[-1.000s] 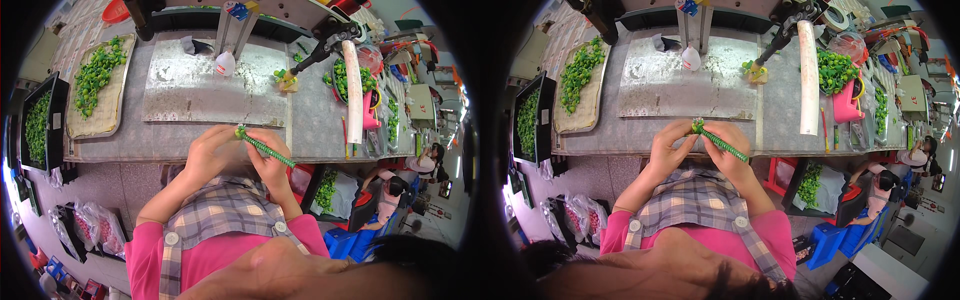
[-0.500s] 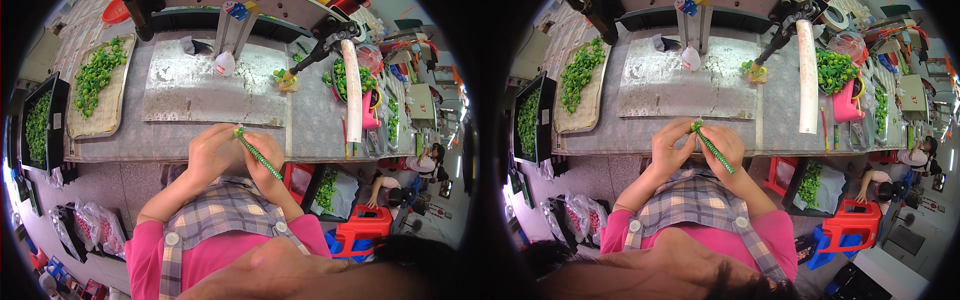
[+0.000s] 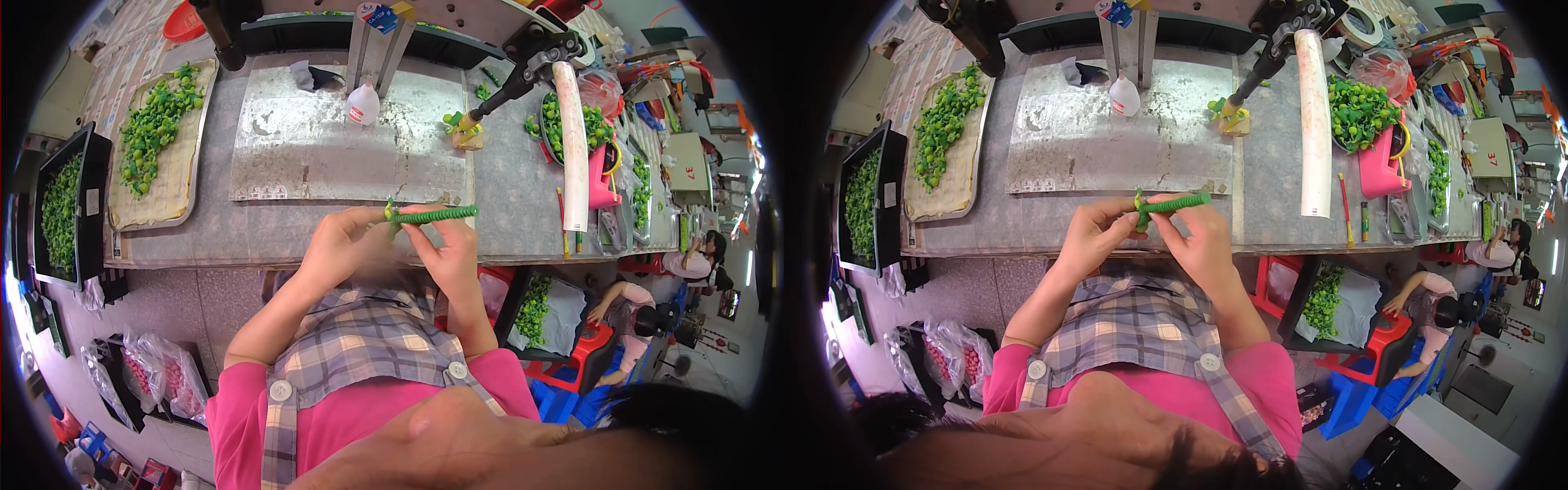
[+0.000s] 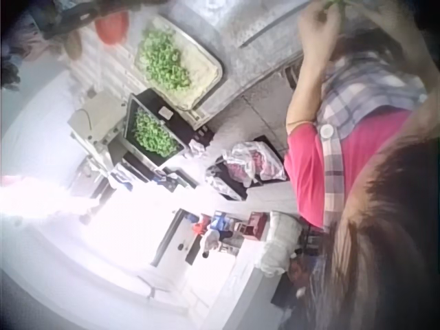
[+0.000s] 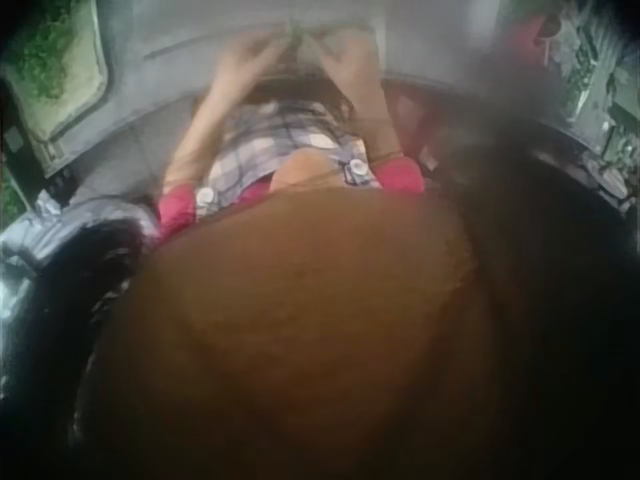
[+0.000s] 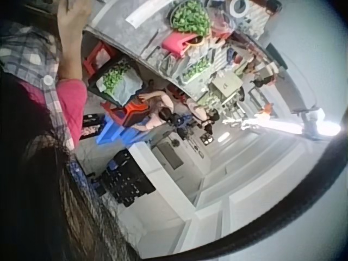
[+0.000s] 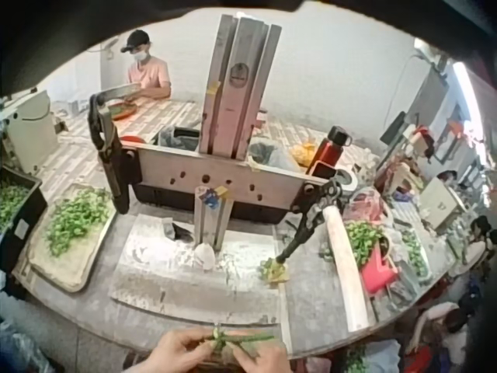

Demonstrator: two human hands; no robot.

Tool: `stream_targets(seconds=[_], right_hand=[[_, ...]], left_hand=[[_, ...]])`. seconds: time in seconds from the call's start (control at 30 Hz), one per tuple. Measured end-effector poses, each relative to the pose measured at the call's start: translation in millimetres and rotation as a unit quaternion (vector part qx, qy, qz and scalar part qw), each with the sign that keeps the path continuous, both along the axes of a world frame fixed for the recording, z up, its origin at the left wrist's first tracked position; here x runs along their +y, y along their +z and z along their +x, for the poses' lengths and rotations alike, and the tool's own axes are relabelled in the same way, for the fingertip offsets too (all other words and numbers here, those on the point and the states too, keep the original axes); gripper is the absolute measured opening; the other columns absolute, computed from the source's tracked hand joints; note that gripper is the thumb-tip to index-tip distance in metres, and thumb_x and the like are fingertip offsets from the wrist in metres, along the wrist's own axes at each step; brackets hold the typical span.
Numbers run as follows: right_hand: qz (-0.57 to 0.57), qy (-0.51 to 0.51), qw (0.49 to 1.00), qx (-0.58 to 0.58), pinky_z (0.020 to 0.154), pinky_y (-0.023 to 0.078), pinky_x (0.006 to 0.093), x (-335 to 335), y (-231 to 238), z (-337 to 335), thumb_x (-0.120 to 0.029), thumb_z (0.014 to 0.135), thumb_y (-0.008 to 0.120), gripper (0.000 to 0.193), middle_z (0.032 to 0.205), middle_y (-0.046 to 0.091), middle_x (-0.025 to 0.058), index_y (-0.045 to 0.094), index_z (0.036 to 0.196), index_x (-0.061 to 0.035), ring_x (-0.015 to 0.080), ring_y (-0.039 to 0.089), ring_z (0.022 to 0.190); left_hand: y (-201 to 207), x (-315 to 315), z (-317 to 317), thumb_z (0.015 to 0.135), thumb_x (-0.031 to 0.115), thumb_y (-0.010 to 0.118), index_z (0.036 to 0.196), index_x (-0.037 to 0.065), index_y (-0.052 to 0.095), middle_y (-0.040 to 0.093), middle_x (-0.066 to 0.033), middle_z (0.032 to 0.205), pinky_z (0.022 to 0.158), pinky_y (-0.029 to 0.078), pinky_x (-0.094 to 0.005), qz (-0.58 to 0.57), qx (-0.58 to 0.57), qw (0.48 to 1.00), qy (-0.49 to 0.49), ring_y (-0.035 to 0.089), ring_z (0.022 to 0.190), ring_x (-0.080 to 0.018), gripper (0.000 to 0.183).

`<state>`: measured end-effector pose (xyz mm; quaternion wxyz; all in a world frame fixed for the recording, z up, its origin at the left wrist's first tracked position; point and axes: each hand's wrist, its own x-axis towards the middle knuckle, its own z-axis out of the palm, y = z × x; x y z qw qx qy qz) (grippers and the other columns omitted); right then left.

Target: The person assembles small toy figures by applying glue with a squeeze bottle, attaching parts by hand, and pressing components together using a press machine.

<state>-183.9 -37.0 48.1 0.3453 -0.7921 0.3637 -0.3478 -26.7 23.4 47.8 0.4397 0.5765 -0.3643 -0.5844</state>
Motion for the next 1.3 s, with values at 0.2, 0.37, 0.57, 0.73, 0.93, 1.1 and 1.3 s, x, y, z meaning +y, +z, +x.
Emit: stream_targets(seconds=[0.2, 0.37, 0.57, 0.73, 0.93, 1.1, 1.3], right_hand=[[0.099, 0.038, 0.994, 0.004, 0.062, 0.047, 0.0295, -8, 5, -2, -0.002, 0.075, 0.060, 0.018, 0.083, 0.062, 0.0118, 0.061, 0.093, -0.0030, 0.0236, 0.061, 0.074], [0.116, 0.045, 0.992, 0.026, 0.062, 0.047, 0.0293, -12, 5, -2, -0.004, 0.075, 0.060, 0.017, 0.083, 0.062, 0.0114, 0.061, 0.092, -0.0027, 0.0231, 0.061, 0.074], [0.000, 0.045, 0.996, 0.072, 0.062, 0.046, 0.0283, -10, -2, 5, -0.003, 0.072, 0.063, 0.017, 0.079, 0.063, 0.0091, 0.060, 0.088, -0.0027, 0.0232, 0.061, 0.071], [-0.145, 0.007, 0.989, 0.014, 0.059, 0.044, 0.0348, -3, -19, 11, -0.004, 0.068, 0.064, 0.017, 0.076, 0.059, 0.0096, 0.056, 0.083, -0.0034, 0.0274, 0.057, 0.067], [-0.132, -0.107, 0.985, 0.021, 0.060, 0.044, 0.0354, -2, -37, 9, -0.005, 0.070, 0.062, 0.014, 0.074, 0.057, 0.0111, 0.055, 0.082, -0.0034, 0.0289, 0.056, 0.067], [-0.135, -0.300, 0.937, 0.115, 0.059, 0.046, 0.0341, -64, -40, -54, -0.005, 0.073, 0.058, 0.013, 0.074, 0.059, 0.0124, 0.056, 0.086, -0.0038, 0.0280, 0.059, 0.066], [-0.305, -0.286, 0.841, 0.344, 0.059, 0.045, 0.0361, -142, -68, -157, -0.009, 0.072, 0.054, 0.008, 0.074, 0.054, 0.0070, 0.053, 0.080, -0.0089, 0.0263, 0.054, 0.069]], left_hand=[[-11, -6, 5, 0.083, 0.017, 0.053, 0.096, -0.003, 0.061, 0.060, -0.0025, 0.074, 0.057, 0.044, -0.0195, 0.021, 0.160, 0.987, -0.023, 0.054, 0.063, -0.0061, 0.025], [-13, -9, 5, 0.084, 0.019, 0.053, 0.094, -0.004, 0.061, 0.060, -0.0017, 0.074, 0.057, 0.044, -0.0193, 0.062, 0.182, 0.981, -0.028, 0.055, 0.063, -0.0065, 0.026], [-10, -11, 5, 0.079, 0.020, 0.059, 0.095, 0.003, 0.062, 0.060, -0.0062, 0.070, 0.054, 0.042, -0.0231, 0.047, -0.090, 0.993, -0.054, 0.054, 0.059, -0.0064, 0.024], [-22, -7, 0, 0.072, 0.016, 0.063, 0.091, 0.005, 0.061, 0.059, -0.0084, 0.077, 0.059, 0.042, -0.0268, -0.098, -0.205, 0.974, 0.027, 0.056, 0.064, -0.0179, 0.022], [-34, -8, -5, 0.076, 0.013, 0.060, 0.091, 0.005, 0.062, 0.062, -0.0078, 0.082, 0.062, 0.045, -0.0262, -0.165, -0.247, 0.955, 0.023, 0.059, 0.070, -0.0162, 0.017], [-30, -11, -2, 0.083, 0.014, 0.054, 0.095, 0.000, 0.061, 0.063, -0.0073, 0.090, 0.068, 0.046, -0.0229, 0.032, 0.178, 0.984, -0.010, 0.059, 0.076, -0.0100, 0.020], [-36, -12, 4, 0.084, 0.015, 0.053, 0.098, -0.002, 0.059, 0.063, -0.0070, 0.090, 0.071, 0.046, -0.0222, 0.027, 0.240, 0.970, -0.013, 0.059, 0.078, -0.0093, 0.023]])
